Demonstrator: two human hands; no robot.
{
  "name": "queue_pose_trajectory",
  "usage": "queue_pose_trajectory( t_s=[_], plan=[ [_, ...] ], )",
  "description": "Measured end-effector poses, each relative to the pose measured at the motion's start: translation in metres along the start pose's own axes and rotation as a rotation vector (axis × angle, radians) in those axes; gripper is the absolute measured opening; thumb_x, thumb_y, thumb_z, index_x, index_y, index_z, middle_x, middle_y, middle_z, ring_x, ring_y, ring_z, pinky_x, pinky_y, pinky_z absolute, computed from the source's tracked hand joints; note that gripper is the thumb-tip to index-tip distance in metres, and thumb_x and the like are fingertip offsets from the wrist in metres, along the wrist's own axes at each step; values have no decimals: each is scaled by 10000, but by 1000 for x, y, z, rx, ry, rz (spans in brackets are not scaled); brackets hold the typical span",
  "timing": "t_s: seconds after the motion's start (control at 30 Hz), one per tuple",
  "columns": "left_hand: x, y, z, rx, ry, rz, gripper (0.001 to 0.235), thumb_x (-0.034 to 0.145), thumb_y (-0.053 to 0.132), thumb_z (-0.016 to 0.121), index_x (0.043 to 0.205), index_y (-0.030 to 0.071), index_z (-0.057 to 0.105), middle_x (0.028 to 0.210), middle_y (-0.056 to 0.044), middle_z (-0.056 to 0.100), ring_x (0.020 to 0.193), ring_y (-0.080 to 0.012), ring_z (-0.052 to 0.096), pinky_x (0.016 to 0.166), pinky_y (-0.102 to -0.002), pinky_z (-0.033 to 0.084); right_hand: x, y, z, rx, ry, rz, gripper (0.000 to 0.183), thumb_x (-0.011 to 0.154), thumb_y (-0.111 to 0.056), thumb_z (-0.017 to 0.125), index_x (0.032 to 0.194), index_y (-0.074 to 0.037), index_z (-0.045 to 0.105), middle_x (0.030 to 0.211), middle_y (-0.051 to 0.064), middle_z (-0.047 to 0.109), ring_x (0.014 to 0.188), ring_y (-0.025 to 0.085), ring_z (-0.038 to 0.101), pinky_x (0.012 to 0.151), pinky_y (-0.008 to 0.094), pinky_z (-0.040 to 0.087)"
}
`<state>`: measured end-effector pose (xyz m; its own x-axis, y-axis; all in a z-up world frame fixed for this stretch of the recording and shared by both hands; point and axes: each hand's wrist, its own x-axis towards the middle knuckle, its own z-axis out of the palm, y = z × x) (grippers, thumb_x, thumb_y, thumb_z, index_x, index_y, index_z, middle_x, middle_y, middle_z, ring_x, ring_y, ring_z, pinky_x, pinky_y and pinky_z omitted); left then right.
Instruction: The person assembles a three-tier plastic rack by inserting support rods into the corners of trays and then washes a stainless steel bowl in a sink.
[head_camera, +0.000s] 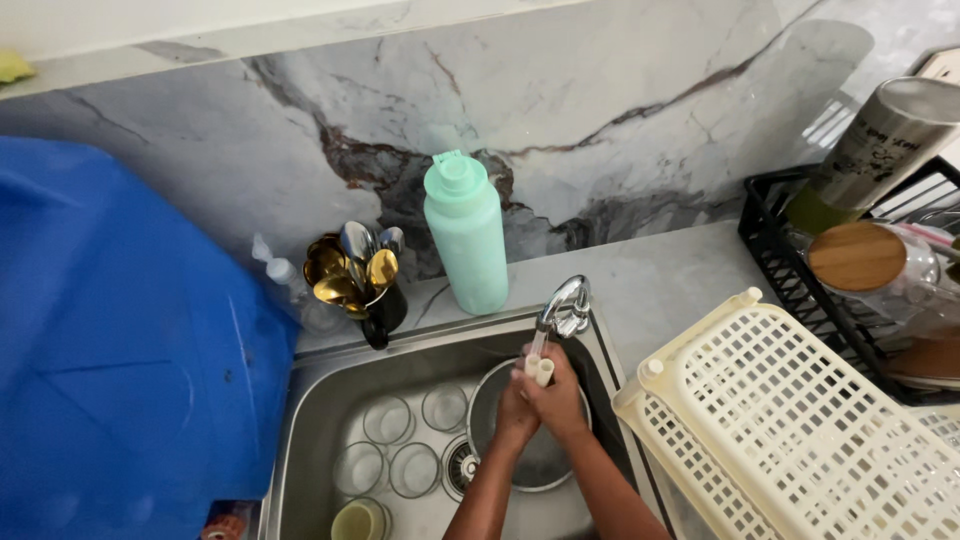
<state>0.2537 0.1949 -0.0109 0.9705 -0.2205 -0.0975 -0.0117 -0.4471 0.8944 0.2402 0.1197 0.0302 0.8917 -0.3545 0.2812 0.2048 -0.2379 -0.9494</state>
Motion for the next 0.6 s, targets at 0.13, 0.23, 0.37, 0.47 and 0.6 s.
queue_pose_trajectory(
  t_s=[0.13, 0.23, 0.37, 0.47, 0.6],
  plan=[
    [-9, -10, 5, 93, 46, -56, 259, 863, 384, 594, 1020, 204, 694, 897, -80, 775, 832, -340, 705, 685, -481, 509, -6, -5, 6, 79, -79, 61, 202, 812, -147, 820, 968, -142, 692, 968, -9, 741, 908, 124, 686, 844, 289, 524],
    [-8, -10, 2, -242, 162, -179, 418, 760, 459, 725, 1100, 215, 717, 937, -21, 802, 830, -159, 714, 696, -373, 515, -2, 8, 1, 115, -121, -243, 660, 991, -429, 518, 1501, -29, 394, 1455, 156, 503, 1334, 278, 511, 1147, 417, 391],
    [-7, -6, -6, -59, 83, -353, 473, 635, 199, 707, 1097, 97, 686, 1022, -152, 768, 969, -398, 732, 740, -476, 545, 23, -7, -10, 77, 187, 8, 413, 1070, -315, 395, 1367, -65, 536, 1380, 105, 541, 1033, 223, 626, 938, 356, 517],
    [-9, -1, -4, -225, 110, -284, 499, 611, 148, 708, 1110, 162, 703, 837, -63, 731, 703, -214, 679, 592, -386, 522, 55, -2, -14, -540, 73, 83, 744, 884, -229, 607, 1589, -255, 371, 1163, 229, 719, 992, 485, 678, 793, 542, 498],
    [-22, 4, -1, -407, 15, -535, 525, 646, 125, 715, 1171, 123, 697, 830, -68, 681, 627, -174, 607, 491, -322, 477, 58, -13, -21, -116, 93, 141, 163, 944, -243, 499, 871, -140, 602, 841, 62, 501, 784, 242, 465, 701, 377, 369]
  ],
)
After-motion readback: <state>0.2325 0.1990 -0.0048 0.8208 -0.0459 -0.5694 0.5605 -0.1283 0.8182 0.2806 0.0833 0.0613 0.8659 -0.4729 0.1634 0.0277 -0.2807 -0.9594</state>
